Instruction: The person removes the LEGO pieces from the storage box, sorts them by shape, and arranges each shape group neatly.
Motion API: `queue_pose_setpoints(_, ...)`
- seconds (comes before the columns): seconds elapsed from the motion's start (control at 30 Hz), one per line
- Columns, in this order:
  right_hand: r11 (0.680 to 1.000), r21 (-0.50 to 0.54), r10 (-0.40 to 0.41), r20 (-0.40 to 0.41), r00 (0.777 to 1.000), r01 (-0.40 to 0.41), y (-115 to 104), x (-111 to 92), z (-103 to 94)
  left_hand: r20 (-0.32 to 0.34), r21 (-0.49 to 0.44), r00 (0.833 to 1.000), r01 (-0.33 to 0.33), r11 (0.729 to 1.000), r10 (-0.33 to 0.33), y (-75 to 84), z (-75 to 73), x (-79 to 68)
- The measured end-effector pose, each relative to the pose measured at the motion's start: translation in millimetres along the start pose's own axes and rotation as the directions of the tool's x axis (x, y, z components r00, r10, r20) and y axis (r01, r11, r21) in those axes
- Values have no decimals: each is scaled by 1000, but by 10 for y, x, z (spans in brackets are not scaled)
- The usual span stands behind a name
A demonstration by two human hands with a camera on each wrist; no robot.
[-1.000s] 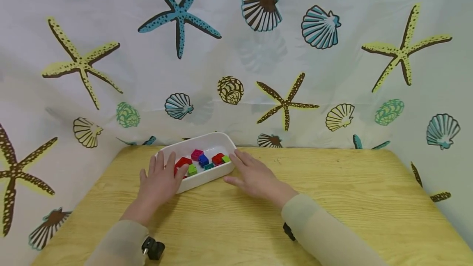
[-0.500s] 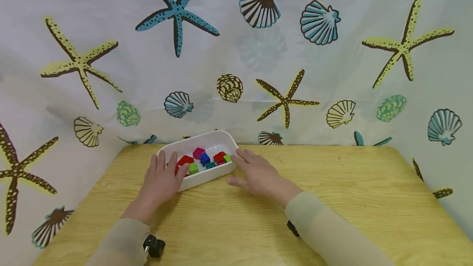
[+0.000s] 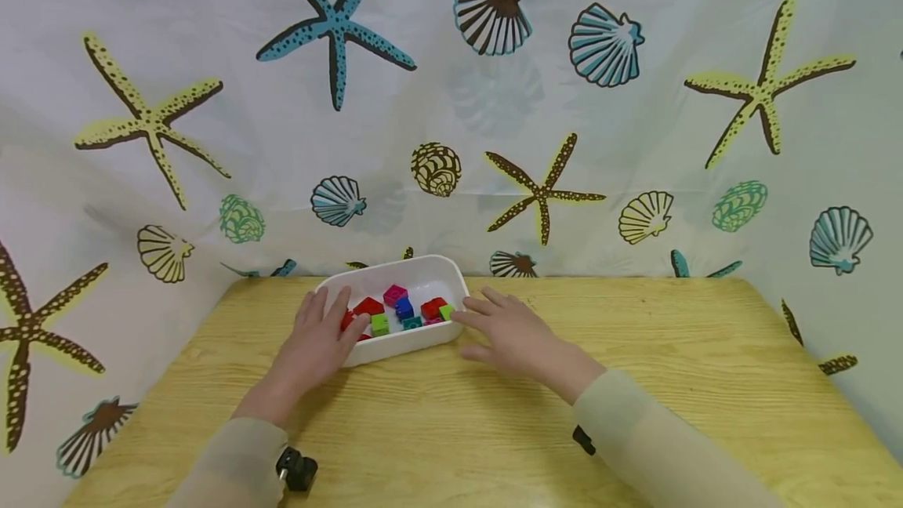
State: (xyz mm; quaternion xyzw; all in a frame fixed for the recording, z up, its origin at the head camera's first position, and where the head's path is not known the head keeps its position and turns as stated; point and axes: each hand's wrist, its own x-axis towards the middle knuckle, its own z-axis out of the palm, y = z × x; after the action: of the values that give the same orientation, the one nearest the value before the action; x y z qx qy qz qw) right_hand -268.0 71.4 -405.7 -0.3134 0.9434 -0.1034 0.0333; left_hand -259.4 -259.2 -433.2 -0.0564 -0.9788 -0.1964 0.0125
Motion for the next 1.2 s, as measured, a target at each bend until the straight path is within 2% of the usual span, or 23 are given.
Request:
queue_pose_setpoints(0.3, 1000, -23, 11, 16, 1000, -10, 32, -267, -59, 9, -50, 999, -35, 998, 35, 79, 90, 58)
queue_pose_setpoints(0.67, 999, 7, -34, -7, 999, 35, 85, -539, -115, 14, -51, 996, -84, 995, 84, 195, 142, 101)
queue_pose_setpoints(1.2, 999, 38, -29, 4, 1000, 28, 215, -837, -164, 32, -67, 995, -89, 994, 92, 489, 242, 65)
